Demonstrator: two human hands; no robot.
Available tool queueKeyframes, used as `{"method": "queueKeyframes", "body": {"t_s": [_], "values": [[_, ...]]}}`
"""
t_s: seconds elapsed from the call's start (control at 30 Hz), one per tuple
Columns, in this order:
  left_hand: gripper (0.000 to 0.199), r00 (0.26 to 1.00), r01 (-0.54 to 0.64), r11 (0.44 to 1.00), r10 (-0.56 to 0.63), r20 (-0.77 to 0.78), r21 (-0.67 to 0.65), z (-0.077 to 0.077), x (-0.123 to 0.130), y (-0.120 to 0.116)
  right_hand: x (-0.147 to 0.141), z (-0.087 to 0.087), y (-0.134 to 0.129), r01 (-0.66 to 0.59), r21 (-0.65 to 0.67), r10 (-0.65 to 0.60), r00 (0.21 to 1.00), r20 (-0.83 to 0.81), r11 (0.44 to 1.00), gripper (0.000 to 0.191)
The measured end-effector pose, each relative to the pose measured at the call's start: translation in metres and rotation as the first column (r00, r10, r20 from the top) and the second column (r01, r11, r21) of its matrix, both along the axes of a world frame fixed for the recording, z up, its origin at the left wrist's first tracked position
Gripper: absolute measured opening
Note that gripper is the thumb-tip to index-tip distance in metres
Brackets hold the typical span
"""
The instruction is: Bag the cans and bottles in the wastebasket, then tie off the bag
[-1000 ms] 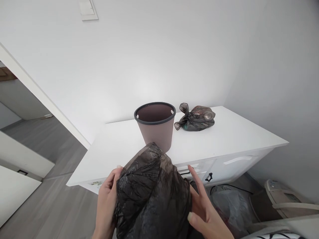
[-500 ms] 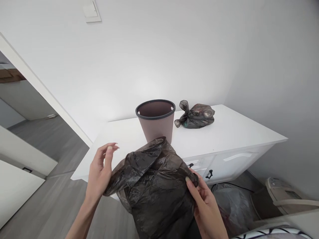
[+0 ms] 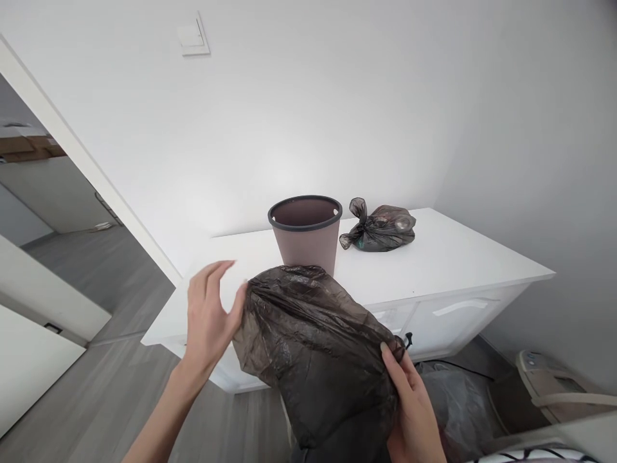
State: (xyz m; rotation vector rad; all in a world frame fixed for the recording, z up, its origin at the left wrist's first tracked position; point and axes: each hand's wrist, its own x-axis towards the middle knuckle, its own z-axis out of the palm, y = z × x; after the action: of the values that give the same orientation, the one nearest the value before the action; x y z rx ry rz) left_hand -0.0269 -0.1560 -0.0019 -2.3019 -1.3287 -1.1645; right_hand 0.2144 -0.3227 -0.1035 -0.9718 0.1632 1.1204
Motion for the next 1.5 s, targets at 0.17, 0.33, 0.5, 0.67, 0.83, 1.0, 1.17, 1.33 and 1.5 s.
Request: {"method": "queueKeyframes", "body": {"t_s": [0.17,0.33,0.5,0.67,0.83,1.0,1.17,1.33,1.5], "values": [[0.058,0.815,0.536,0.766,-0.580,-0.020,-0.354,0.023,0.039,-0.082,-0.010,-0.005,0.000,-0.058,0.027,0.057,0.997,0.056,0.998,0.101],[0.055,0.780,0.510,0.697,-0.622,-0.071,-0.504,-0.007,0.059,-0.105,-0.018,-0.006,-0.008,-0.125,0.165,0.096,0.980,0.175,0.978,0.083],[0.045,0.834,0.461,0.726,-0.551,-0.032,-0.510,-0.027,0.041,-0.084,-0.021,-0.001,-0.015,-0.064,0.173,0.018,0.967,0.252,0.983,0.070],[0.043,0.926,0.334,0.904,-0.368,-0.086,-0.266,-0.008,0.020,-0.057,-0.019,0.006,-0.016,-0.090,0.166,0.047,0.967,0.249,0.982,0.064],[0.042,0.988,0.039,0.995,-0.024,-0.151,0.096,0.020,0.025,-0.056,-0.024,0.009,-0.016,-0.148,0.161,0.093,0.947,0.306,0.976,0.049],[0.046,0.860,0.487,0.851,-0.428,-0.280,0.197,0.020,0.049,-0.098,-0.033,0.013,-0.017,-0.236,0.121,0.158,0.878,0.451,0.964,0.047],[0.030,0.796,0.522,0.853,-0.496,-0.347,-0.020,-0.009,0.058,-0.108,-0.034,0.023,-0.021,-0.223,0.046,0.185,0.893,0.411,0.974,0.053],[0.032,0.817,0.520,0.854,-0.489,-0.306,0.025,-0.034,0.041,-0.092,-0.031,0.024,-0.024,-0.200,0.050,0.162,0.895,0.417,0.978,0.056],[0.037,0.733,0.606,0.788,-0.605,-0.312,-0.107,-0.034,0.015,-0.095,-0.027,0.019,-0.023,-0.130,0.127,0.073,0.924,0.375,0.983,0.055]]}}
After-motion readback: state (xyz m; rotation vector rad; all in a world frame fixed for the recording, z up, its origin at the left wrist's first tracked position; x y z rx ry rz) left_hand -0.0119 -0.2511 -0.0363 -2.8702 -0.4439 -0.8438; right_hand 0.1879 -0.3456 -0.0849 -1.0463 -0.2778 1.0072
